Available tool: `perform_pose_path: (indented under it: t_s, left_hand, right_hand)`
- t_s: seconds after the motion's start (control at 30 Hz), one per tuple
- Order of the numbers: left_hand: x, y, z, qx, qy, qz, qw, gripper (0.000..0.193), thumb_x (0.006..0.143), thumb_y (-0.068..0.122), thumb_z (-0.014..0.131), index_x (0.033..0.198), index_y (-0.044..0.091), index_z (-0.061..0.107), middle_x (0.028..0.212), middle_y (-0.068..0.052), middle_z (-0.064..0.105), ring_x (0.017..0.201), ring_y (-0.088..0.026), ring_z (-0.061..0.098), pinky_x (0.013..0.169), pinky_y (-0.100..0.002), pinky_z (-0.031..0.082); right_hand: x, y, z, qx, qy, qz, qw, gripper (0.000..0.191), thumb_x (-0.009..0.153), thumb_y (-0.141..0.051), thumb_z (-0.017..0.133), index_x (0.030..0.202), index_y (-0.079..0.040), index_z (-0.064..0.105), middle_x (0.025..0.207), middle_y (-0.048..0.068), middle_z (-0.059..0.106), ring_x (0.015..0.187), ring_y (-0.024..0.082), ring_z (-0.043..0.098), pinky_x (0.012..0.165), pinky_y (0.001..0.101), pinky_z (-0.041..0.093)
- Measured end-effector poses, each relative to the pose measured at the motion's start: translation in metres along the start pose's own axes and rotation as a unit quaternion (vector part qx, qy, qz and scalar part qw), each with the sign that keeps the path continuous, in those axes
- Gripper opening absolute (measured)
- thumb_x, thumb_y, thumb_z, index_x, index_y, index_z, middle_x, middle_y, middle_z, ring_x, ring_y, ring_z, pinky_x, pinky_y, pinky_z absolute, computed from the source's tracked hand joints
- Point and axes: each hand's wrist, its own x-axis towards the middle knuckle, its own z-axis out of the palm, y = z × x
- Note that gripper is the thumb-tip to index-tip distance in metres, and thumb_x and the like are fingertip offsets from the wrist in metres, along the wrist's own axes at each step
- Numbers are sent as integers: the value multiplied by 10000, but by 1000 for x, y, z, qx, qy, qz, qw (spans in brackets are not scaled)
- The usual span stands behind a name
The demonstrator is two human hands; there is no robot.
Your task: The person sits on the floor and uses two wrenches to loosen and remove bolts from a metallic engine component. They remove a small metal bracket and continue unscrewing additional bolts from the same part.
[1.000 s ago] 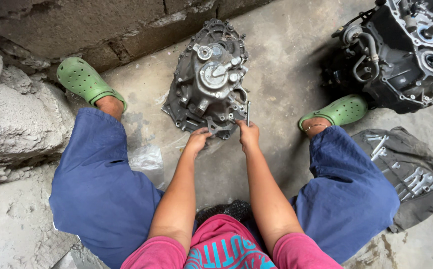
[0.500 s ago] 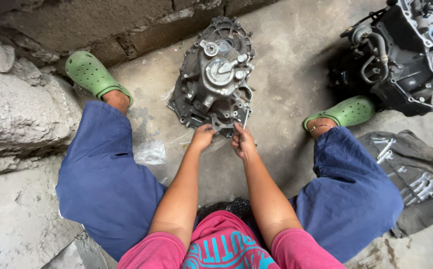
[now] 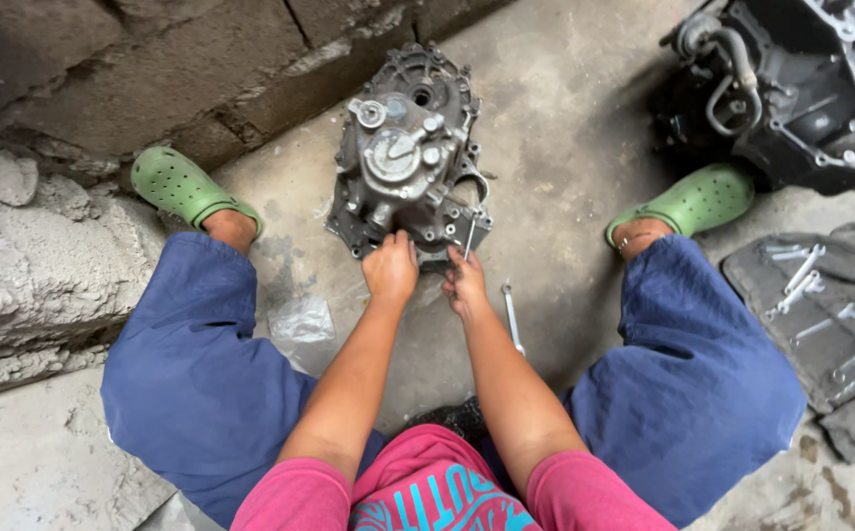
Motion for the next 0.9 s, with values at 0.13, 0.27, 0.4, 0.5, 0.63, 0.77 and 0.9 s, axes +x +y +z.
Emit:
perform_pose_path:
  t_s: [0.13, 0.27, 0.4, 0.5, 0.63, 0.77, 0.9]
  left_hand:
    - [4, -1, 16, 109, -20, 56, 992, 101, 935, 163, 580, 1013, 116, 623, 856, -112, 722, 678, -309, 737, 556, -434, 561]
    - [6, 2, 19, 128, -50, 48, 989, 161, 996, 234, 519, 1046, 114, 614, 844, -124, 733, 686, -321, 742, 563, -442, 568]
    - [4, 9, 16, 86, -70, -17, 994, 264, 1076, 348, 485, 1046, 119, 612, 836, -154, 742, 708, -357, 731, 634, -482, 565]
    - [0, 14, 15, 61, -43, -28, 997, 296, 1005, 347, 515, 1093, 82, 614, 826, -180, 732, 648, -378, 721, 586, -497, 558]
    - [0, 10, 14, 42, -20, 5, 999, 269, 981, 322, 521, 1069, 95, 635, 819, -174, 726, 664, -391, 715, 597, -515, 552]
    - [5, 10, 14, 42, -53, -18, 998, 263, 1043, 335, 504, 1030, 112, 642, 840, -170, 738, 711, -401, 720, 643, -528, 551]
    - [7, 15, 11, 28, -48, -63, 996, 275, 1020, 359, 533, 973, 118, 657, 803, -187, 742, 719, -404, 723, 679, -525, 554]
  right_hand:
    - [-2, -3, -3, 1, -5, -9, 1000, 189, 923, -213, 748, 1050, -193, 611, 698, -60, 450, 494, 57, 383, 385, 223, 246]
    - [-5, -7, -3, -13, -4, -19, 1000, 179, 918, -204, 751, 1052, -188, 634, 661, -75, 427, 478, 44, 362, 377, 219, 232]
    - [-8, -8, -5, -1, -1, -21, 1000, 177, 924, -227, 750, 1037, -174, 623, 651, -79, 423, 463, 47, 351, 365, 221, 220]
    - [-6, -9, -7, -18, 1, -20, 1000, 195, 912, -229, 753, 1047, -175, 623, 636, -67, 409, 457, 49, 346, 363, 221, 230]
    - [-3, -12, -6, -29, 7, -18, 999, 222, 897, -225, 753, 1086, -185, 644, 682, -70, 451, 500, 47, 395, 381, 215, 263]
    - [-2, -16, -4, -39, 17, -5, 999, 245, 887, -226, 759, 1088, -188, 625, 726, -69, 474, 524, 48, 403, 387, 213, 265]
    - [-3, -19, -3, -38, 11, 6, 999, 237, 899, -232, 757, 1084, -180, 619, 721, -63, 451, 511, 48, 390, 387, 213, 265]
